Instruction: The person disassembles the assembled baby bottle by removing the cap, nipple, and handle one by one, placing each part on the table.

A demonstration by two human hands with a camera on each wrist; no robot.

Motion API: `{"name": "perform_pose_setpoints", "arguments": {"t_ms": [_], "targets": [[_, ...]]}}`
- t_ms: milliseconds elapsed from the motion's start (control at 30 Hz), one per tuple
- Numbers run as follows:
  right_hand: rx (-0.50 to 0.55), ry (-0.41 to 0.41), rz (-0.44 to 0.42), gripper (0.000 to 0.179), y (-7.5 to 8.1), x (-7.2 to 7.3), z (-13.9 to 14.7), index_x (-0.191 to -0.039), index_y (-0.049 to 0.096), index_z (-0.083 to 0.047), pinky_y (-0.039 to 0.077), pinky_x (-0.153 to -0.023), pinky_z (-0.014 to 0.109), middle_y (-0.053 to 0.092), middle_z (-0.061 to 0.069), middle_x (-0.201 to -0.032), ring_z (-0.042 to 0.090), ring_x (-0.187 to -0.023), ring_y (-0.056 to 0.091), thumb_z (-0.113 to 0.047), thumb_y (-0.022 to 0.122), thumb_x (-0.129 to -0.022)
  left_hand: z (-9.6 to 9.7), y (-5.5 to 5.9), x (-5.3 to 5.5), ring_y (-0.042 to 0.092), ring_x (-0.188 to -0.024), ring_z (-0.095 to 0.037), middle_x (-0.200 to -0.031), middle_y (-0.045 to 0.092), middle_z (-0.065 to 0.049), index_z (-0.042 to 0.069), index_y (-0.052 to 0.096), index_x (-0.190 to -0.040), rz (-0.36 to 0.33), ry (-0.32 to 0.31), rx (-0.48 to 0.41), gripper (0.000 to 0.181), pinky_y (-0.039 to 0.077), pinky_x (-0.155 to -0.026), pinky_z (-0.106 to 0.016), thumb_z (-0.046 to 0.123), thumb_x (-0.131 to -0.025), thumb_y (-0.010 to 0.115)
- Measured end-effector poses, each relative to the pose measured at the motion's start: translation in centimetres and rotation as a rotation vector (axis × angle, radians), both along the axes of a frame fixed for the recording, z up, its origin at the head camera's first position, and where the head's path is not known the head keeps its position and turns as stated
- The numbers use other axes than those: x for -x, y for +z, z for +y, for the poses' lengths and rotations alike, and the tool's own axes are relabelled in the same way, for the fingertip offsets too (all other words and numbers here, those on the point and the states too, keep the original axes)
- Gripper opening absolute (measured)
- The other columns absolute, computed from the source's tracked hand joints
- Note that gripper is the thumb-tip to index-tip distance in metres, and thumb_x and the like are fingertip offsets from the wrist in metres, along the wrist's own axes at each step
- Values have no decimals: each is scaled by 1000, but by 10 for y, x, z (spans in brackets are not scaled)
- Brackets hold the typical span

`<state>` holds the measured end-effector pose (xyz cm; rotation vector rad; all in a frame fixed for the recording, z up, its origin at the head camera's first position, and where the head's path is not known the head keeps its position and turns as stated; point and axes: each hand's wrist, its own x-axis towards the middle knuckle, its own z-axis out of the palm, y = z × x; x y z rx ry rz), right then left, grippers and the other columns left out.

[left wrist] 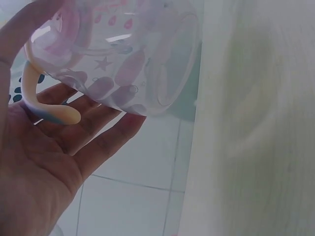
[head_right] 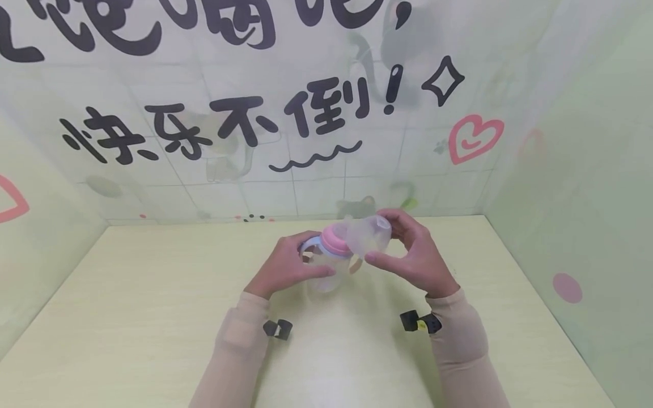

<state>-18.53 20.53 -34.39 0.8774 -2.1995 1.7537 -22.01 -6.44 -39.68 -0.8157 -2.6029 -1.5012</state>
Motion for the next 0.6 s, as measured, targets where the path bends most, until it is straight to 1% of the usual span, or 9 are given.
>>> {"name": "perform_pose_setpoints", "arguments": {"t_ms": [67, 133, 233, 300, 367, 467, 600], "targets": [[-45, 26, -26, 56, 0, 0, 0, -126, 55, 2, 49, -91, 24, 63, 7, -115, 19, -99, 62, 13, 77, -75, -1, 1, 0, 64, -92, -18, -102, 71, 6, 14, 68, -121, -3, 12, -7, 59, 54, -78, -32, 35, -71, 89], [-105, 53, -63, 56, 0, -1, 1, -126, 56, -3, 49, -92, 26, 62, 8, -116, 21, -102, 62, 8, 79, -76, -2, 2, 0, 65, -93, -19, -103, 70, 6, 14, 67, -121, -12, 26, -12, 59, 54, -79, -33, 35, -71, 89], [-212, 71, -126, 56, -2, -1, 1, -126, 58, -14, 50, -93, 30, 63, 3, -117, 21, -108, 62, -4, 83, -78, -3, 3, -1, 63, -93, -17, -103, 70, 8, 15, 68, -122, -25, 47, -25, 60, 53, -79, -34, 36, -70, 89], [-272, 79, -152, 55, -4, -1, 0, -126, 58, -18, 49, -93, 32, 63, 0, -117, 21, -109, 62, -10, 84, -79, -4, 2, 0, 62, -91, -15, -104, 70, 8, 16, 67, -122, -27, 60, -32, 60, 53, -78, -35, 37, -70, 89], [-319, 95, -162, 55, -6, 0, -1, -126, 58, -20, 49, -93, 34, 63, -3, -117, 20, -107, 62, -12, 84, -79, -6, 1, 0, 61, -89, -15, -104, 71, 4, 16, 68, -122, -25, 66, -44, 60, 52, -77, -36, 37, -71, 89], [-397, 137, -158, 54, -11, 2, -3, -126, 58, -20, 49, -93, 33, 63, -5, -116, 18, -104, 62, -13, 84, -79, -8, -1, 1, 60, -89, -17, -105, 71, 4, 17, 68, -122, -23, 78, -54, 59, 52, -76, -36, 38, -71, 89], [-529, 179, -179, 51, -16, 4, -7, -121, 58, -18, 47, -91, 33, 64, -4, -111, 15, -102, 61, -17, 85, -78, -10, -1, 1, 61, -90, -18, -104, 70, 9, 18, 68, -122, -21, 90, -59, 58, 52, -76, -35, 38, -72, 89]]}}
